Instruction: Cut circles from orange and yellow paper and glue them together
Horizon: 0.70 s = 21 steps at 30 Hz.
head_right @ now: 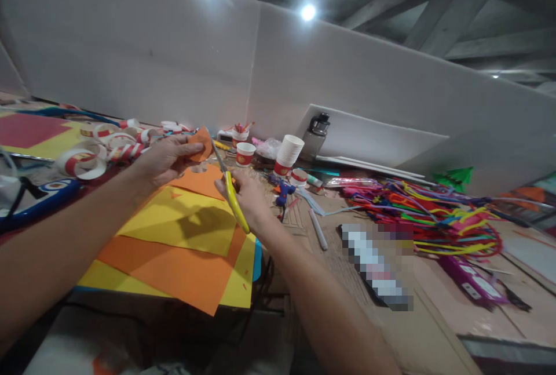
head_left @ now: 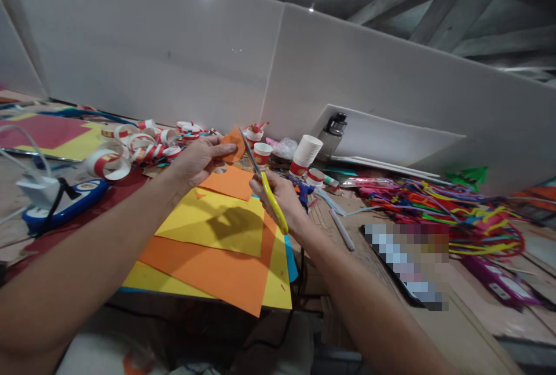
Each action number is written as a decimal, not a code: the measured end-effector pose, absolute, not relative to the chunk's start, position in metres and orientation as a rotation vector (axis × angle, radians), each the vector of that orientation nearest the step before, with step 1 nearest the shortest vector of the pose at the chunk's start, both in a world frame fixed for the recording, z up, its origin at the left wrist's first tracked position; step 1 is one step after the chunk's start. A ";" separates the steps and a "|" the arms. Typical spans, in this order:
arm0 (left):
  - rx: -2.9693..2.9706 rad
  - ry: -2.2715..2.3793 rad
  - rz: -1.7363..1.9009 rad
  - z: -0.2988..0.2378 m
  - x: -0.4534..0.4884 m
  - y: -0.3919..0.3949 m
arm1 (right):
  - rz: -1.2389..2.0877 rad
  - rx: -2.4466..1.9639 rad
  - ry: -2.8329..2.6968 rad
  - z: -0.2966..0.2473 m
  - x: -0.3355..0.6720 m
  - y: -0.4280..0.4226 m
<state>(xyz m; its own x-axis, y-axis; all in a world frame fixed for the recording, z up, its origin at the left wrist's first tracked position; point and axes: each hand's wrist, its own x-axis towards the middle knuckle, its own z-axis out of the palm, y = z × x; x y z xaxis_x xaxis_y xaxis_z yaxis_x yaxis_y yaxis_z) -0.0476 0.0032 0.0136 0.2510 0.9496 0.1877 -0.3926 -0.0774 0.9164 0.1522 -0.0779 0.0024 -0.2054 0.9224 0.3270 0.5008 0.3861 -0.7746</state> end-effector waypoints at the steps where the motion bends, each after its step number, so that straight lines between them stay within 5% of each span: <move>1: 1.143 0.657 1.243 0.014 -0.049 0.003 | 0.671 -1.227 -1.852 0.003 0.152 -0.078; 21: 1.197 0.670 1.151 0.018 -0.052 0.002 | 0.813 -1.203 -1.862 0.009 0.152 -0.085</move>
